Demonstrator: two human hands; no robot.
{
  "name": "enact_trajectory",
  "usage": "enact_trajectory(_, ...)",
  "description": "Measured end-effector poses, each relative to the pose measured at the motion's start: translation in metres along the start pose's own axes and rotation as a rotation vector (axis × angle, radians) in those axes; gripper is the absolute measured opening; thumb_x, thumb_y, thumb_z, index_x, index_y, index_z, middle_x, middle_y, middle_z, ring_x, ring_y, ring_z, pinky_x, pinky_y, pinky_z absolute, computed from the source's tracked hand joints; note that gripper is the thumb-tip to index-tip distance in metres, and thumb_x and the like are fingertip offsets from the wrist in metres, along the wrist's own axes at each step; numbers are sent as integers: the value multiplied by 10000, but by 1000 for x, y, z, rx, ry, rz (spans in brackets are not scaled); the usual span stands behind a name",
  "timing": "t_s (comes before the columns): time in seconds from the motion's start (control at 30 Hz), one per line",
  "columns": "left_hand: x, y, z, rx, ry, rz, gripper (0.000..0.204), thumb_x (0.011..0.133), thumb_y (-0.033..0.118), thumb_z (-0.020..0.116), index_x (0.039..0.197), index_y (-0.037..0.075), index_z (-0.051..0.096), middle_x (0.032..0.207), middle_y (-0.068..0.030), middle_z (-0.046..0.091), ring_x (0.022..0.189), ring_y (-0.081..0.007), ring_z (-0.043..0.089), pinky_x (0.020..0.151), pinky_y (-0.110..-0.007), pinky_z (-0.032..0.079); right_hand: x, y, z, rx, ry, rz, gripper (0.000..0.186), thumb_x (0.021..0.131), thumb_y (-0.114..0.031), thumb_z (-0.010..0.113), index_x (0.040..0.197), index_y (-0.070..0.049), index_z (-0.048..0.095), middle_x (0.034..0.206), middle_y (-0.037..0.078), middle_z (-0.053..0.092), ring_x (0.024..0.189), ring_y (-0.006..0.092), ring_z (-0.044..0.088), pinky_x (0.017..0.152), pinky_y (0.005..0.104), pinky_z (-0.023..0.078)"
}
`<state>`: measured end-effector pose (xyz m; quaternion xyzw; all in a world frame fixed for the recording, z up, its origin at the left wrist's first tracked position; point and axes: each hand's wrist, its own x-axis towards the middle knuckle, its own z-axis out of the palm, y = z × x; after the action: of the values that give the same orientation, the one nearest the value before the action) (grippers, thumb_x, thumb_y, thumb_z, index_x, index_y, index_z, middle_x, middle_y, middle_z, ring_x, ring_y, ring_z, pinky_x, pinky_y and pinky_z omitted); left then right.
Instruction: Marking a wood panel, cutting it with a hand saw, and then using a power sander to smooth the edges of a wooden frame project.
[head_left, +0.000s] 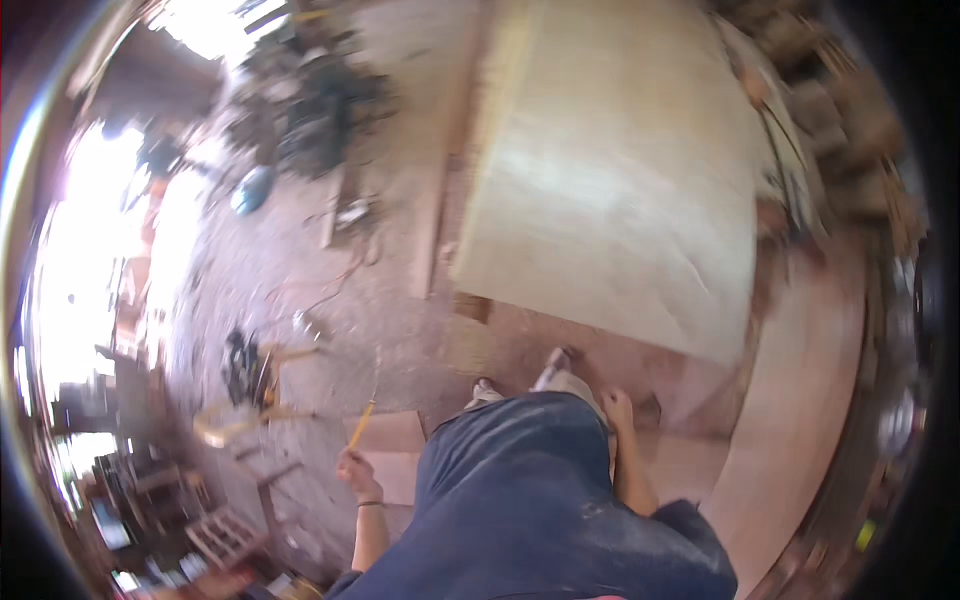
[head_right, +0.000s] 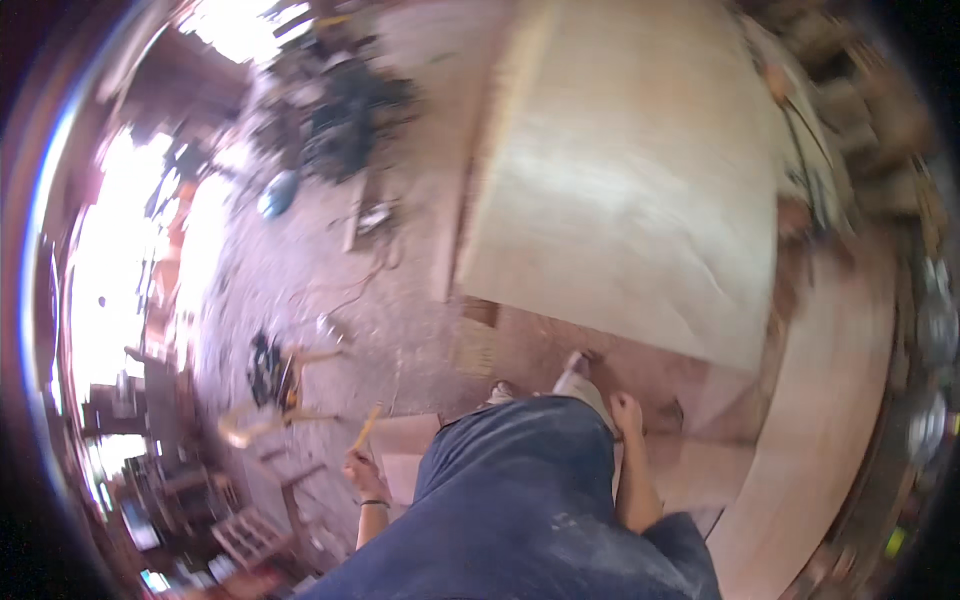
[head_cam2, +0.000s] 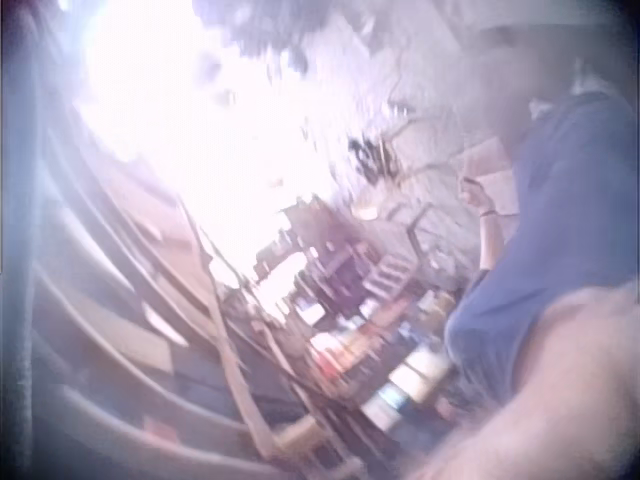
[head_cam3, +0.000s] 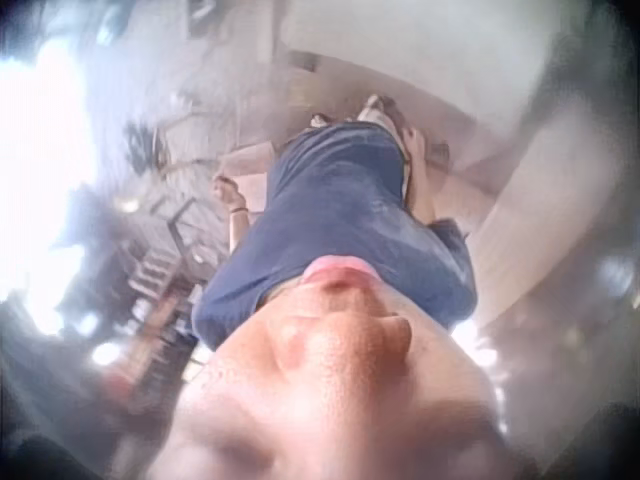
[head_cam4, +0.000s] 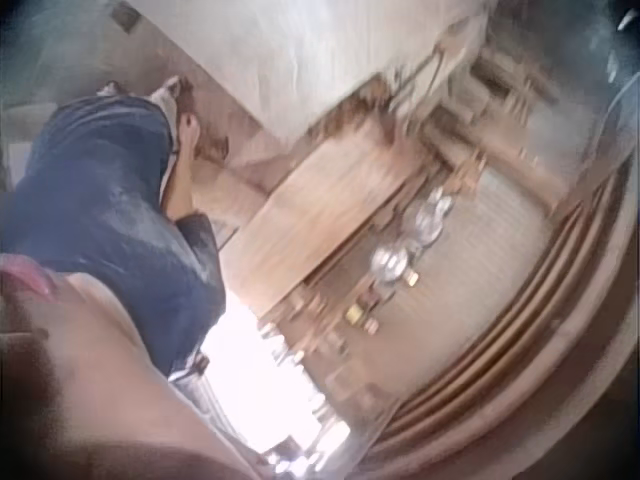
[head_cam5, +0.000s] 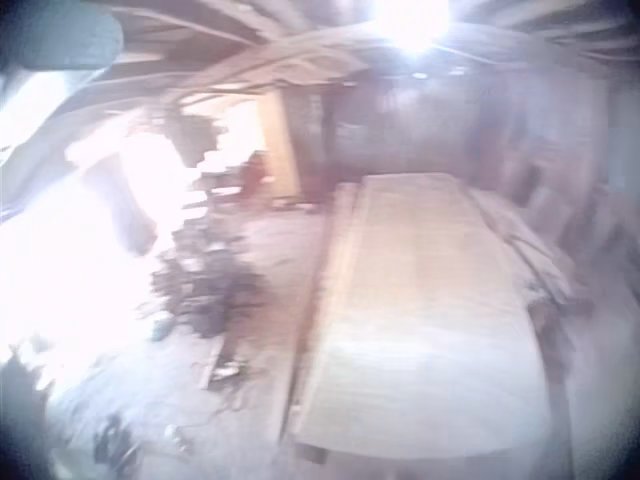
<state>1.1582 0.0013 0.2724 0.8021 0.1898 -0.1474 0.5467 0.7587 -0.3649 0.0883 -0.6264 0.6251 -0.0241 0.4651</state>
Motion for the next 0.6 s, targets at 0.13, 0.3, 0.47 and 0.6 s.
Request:
enact_trajectory(0.13,-26,89,119,-202,-477,166,264,948,259,512,746,94,548,623,36,483,456,-52,395,385,-227,303,5,-66,-33,567,-68,11,364,913,-288,603,1155,-17,624,1005,86,686,887,168,647,759,286,508)
enact_trajectory(0.3,-128,114,260,296,-1263,156,280,970,251,522,854,26,639,670,10,559,569,-58,504,514,-209,403,-44,-182,-87,1048,-561,-280,553,944,-436,549,1323,-38,492,1234,85,585,1105,184,572,829,309,509)
enact_trajectory(0.47,-155,73,329,632,-1758,278,261,978,262,530,957,26,638,779,-10,607,662,-69,540,589,-202,437,-38,-174,-87,1376,-335,-117,495,969,-466,479,1204,-38,554,1037,119,651,940,205,636,798,318,520)
enact_trajectory(0.6,-95,27,350,479,-1441,-170,350,968,326,538,1202,65,543,1087,-75,587,947,-172,573,792,-306,504,-25,-118,-131,1428,327,171,451,990,-480,422,1029,-61,585,733,66,615,589,173,591,587,320,508)
